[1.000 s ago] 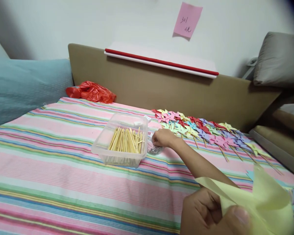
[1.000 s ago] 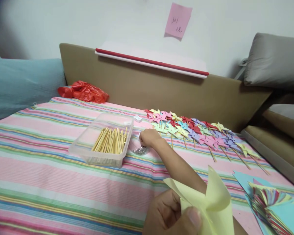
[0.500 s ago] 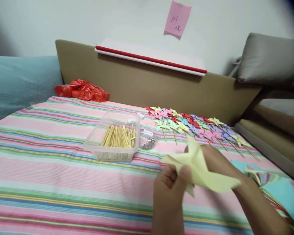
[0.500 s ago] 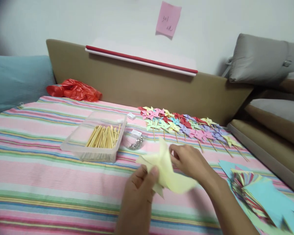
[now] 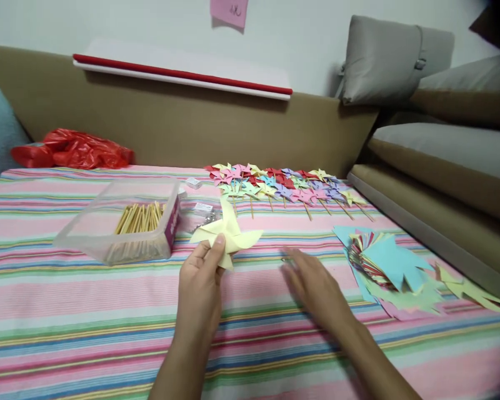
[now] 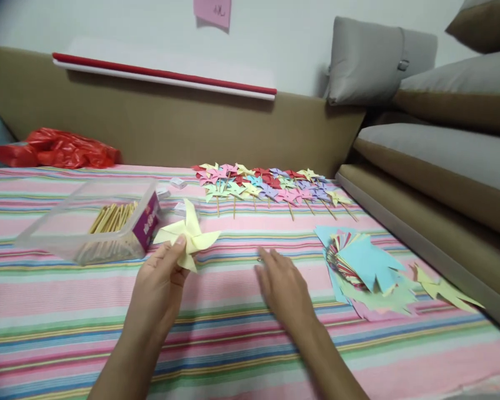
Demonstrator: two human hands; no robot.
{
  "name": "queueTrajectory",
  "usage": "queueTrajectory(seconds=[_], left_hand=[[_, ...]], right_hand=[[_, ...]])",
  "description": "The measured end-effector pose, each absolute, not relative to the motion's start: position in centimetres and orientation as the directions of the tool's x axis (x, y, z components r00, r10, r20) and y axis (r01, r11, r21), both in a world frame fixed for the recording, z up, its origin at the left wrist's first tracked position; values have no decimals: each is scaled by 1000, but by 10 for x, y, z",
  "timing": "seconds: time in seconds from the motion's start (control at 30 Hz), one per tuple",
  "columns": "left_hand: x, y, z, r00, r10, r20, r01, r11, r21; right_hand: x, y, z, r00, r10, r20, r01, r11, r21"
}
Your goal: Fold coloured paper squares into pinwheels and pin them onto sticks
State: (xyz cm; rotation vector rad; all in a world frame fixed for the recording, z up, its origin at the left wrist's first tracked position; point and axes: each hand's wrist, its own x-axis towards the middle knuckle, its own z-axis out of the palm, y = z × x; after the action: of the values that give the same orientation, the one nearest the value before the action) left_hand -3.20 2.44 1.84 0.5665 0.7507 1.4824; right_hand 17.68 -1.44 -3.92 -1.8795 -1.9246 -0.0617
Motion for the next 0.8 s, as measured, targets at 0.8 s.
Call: queueTrajectory(seconds=[0.8], left_hand=[[-24, 13, 3, -161, 970, 181, 50, -175, 983]], right_hand=[[164, -24, 3, 252, 904, 346, 504, 182, -844]])
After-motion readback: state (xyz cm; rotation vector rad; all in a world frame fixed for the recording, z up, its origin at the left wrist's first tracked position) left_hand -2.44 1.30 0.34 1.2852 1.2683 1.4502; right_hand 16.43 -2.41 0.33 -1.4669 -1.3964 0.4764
